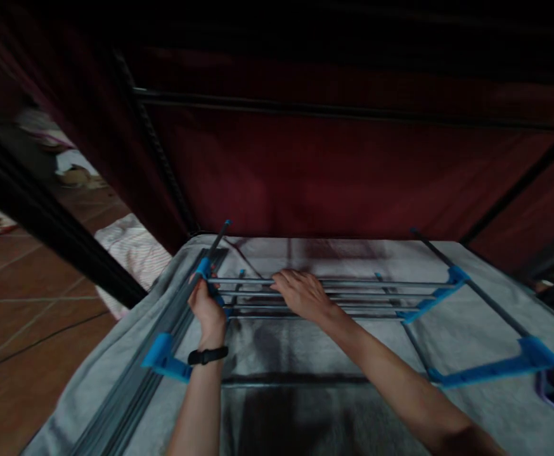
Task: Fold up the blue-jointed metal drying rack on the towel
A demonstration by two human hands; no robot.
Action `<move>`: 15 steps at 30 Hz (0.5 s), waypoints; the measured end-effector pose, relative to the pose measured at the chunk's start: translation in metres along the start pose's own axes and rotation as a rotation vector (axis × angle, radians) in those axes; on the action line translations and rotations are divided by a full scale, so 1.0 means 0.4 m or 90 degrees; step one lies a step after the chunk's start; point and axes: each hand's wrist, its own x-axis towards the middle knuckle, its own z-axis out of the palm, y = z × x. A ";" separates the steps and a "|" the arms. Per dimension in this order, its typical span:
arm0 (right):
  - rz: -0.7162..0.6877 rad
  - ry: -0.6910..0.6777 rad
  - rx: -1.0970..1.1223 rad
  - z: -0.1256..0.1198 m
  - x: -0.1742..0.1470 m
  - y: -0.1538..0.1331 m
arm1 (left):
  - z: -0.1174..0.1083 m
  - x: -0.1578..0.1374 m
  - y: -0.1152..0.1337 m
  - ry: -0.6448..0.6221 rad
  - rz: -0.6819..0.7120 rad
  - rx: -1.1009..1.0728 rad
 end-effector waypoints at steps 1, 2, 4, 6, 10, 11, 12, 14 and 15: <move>0.000 0.000 0.000 0.002 0.000 0.001 | -0.002 0.000 -0.006 0.012 0.000 -0.009; 0.001 0.001 0.000 0.002 -0.001 0.001 | -0.005 -0.001 -0.012 0.020 -0.001 -0.019; 0.007 0.006 0.000 0.000 -0.002 -0.001 | -0.010 -0.001 -0.023 0.026 -0.006 -0.039; 0.014 0.009 0.001 -0.004 -0.004 -0.004 | -0.015 -0.001 -0.029 0.025 -0.013 -0.055; 0.022 0.011 0.002 -0.012 -0.003 -0.009 | -0.020 -0.001 -0.033 0.016 -0.018 -0.071; 0.024 0.012 0.004 -0.013 -0.001 -0.009 | -0.020 -0.001 -0.032 0.015 -0.017 -0.072; 0.025 0.014 0.006 -0.015 0.000 -0.009 | -0.019 -0.001 -0.031 0.015 -0.014 -0.073; 0.025 0.016 0.009 -0.018 0.003 -0.008 | -0.017 -0.002 -0.030 0.015 -0.010 -0.073; 0.025 0.016 0.010 -0.019 0.004 -0.008 | -0.017 -0.002 -0.030 0.014 -0.009 -0.073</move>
